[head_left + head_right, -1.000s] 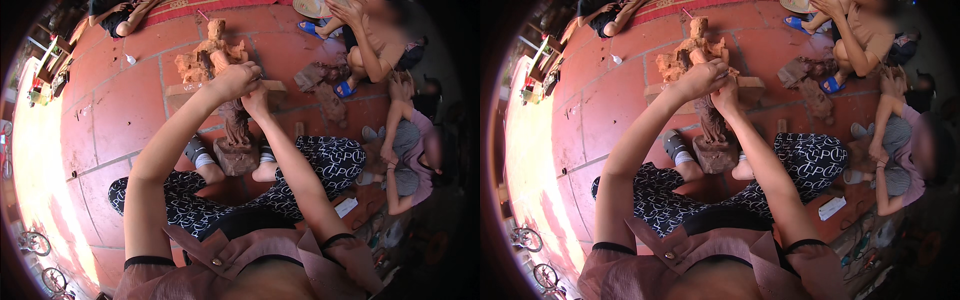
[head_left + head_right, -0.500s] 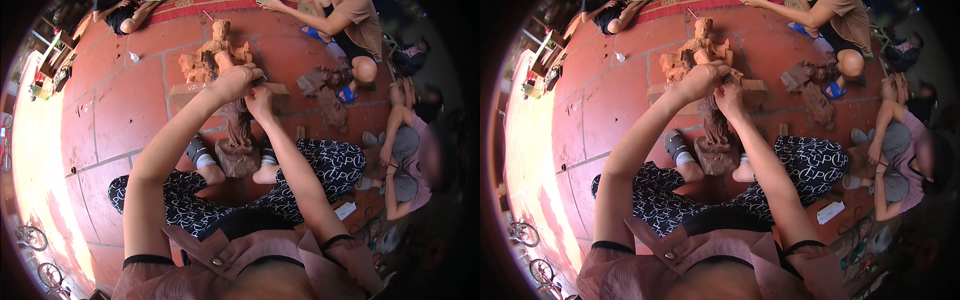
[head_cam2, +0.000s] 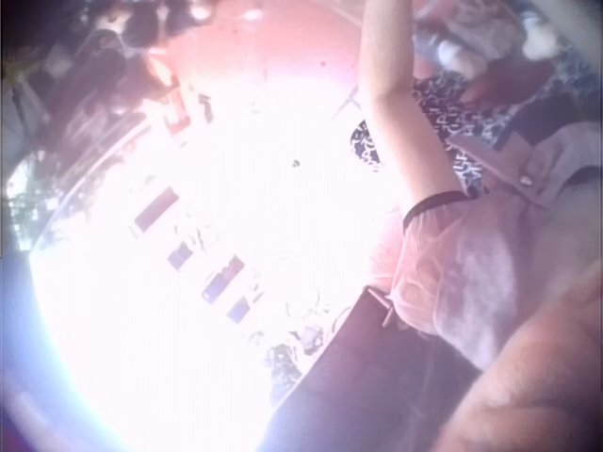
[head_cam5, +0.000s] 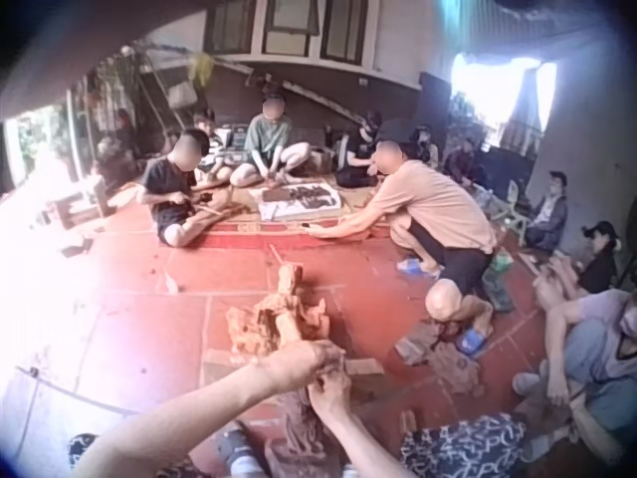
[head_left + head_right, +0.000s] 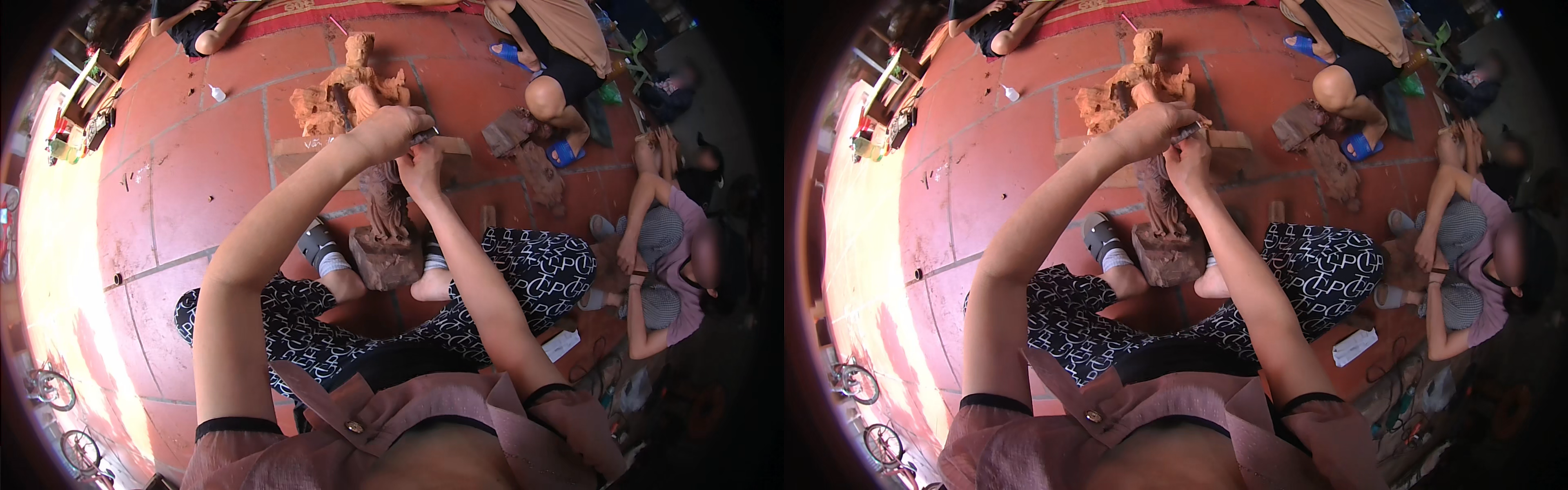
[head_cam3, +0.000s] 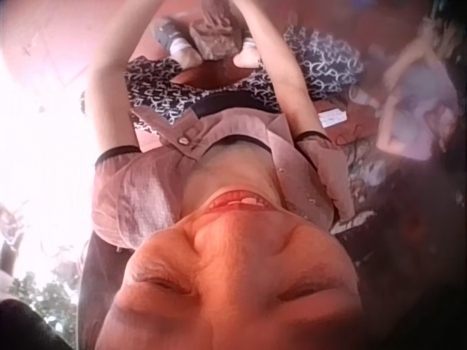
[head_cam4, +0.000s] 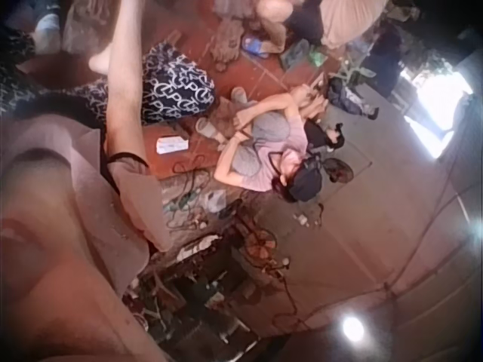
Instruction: The person sits on the floor and carves a wooden sculpture using a small knife. They hold the wood steady with one hand and carefully shape the surface with the other, occasionally rotating the piece to access different angles.
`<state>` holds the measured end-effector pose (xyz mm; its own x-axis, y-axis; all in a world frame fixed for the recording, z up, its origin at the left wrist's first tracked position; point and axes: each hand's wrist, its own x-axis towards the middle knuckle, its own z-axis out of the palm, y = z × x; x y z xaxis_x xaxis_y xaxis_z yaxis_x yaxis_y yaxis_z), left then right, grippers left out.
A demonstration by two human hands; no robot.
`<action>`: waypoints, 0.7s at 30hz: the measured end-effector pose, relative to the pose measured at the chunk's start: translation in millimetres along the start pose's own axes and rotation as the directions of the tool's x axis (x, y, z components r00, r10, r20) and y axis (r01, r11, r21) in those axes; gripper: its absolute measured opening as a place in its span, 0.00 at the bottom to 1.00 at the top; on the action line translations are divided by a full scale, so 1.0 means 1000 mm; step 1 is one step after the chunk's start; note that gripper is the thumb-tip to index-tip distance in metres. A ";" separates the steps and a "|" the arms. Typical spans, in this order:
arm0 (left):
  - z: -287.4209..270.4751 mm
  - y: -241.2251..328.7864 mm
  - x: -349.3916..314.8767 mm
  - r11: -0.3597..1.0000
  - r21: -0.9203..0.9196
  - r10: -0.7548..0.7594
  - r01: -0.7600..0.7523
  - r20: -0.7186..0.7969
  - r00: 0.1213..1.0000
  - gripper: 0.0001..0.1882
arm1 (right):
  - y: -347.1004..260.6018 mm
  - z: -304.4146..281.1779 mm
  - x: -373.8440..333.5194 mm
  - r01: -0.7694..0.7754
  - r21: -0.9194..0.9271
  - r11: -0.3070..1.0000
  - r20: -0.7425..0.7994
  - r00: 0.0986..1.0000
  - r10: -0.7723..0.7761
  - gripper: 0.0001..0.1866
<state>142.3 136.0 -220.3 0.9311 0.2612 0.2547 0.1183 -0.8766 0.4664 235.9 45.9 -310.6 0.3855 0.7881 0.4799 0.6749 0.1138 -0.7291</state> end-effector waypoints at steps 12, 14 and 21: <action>-0.003 0.004 -0.006 1.000 0.015 -0.001 0.001 0.025 1.000 0.18 | 0.000 -0.004 0.001 0.119 0.005 0.993 0.056 0.991 -0.119 0.05; 0.002 0.000 -0.007 1.000 0.020 -0.011 0.011 0.001 1.000 0.17 | 0.010 -0.002 0.002 0.098 -0.020 0.995 0.087 0.992 -0.096 0.06; -0.009 0.010 -0.009 1.000 0.016 -0.008 0.008 0.007 1.000 0.17 | -0.006 -0.009 0.007 -0.118 0.078 0.990 0.159 0.982 0.105 0.08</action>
<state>132.3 128.9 -210.6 0.9323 0.2658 0.2453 0.1316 -0.8809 0.4546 240.1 44.7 -298.2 0.3490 0.8819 0.3170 0.5731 0.0668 -0.8168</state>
